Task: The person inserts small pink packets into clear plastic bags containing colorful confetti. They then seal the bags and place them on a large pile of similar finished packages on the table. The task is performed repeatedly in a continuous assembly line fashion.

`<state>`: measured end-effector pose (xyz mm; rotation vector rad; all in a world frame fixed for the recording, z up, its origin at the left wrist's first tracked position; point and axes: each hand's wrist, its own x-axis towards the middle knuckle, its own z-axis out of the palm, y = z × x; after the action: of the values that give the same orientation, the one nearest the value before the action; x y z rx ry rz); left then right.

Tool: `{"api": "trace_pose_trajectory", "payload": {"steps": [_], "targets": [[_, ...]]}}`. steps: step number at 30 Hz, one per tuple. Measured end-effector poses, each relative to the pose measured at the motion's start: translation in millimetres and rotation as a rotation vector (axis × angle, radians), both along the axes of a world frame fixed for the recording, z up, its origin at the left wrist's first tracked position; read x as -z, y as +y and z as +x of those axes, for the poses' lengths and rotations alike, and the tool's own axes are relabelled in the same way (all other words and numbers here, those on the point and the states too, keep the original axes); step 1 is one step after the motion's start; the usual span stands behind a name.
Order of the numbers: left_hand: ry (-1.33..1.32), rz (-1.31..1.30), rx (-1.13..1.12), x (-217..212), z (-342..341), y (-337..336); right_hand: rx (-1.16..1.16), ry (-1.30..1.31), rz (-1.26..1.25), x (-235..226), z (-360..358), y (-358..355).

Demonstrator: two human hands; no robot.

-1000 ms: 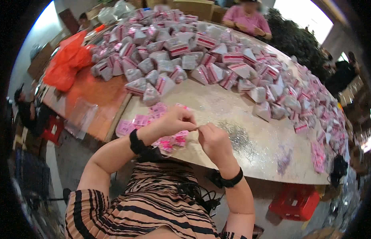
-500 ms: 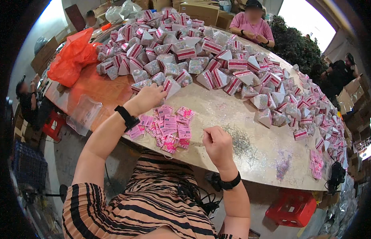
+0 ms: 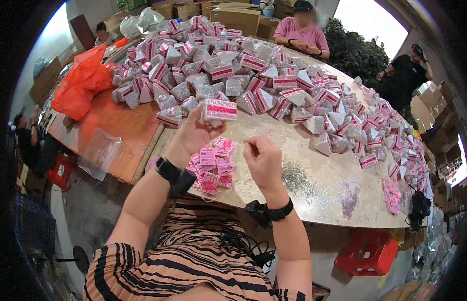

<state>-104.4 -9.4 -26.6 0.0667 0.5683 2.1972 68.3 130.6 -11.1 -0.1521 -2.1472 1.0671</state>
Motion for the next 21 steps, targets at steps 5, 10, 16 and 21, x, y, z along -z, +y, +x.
{"api": "trace_pose_trajectory", "payload": {"steps": [5,10,16,21], "targets": [[-0.01,-0.013,0.017,7.1,29.4,21.2,0.014,0.044,0.171,-3.7,-15.4,-8.7],[-0.061,-0.24,0.037,8.1,37.2,25.6,0.032,0.04,0.253,-0.3,-22.1,-11.1],[-0.11,-0.367,-0.002,9.3,37.9,29.6,0.046,0.014,0.26,6.9,-22.3,-14.2],[-0.076,-0.337,0.013,4.5,44.5,30.1,0.048,0.029,0.25,9.8,-23.6,-13.8]]}}
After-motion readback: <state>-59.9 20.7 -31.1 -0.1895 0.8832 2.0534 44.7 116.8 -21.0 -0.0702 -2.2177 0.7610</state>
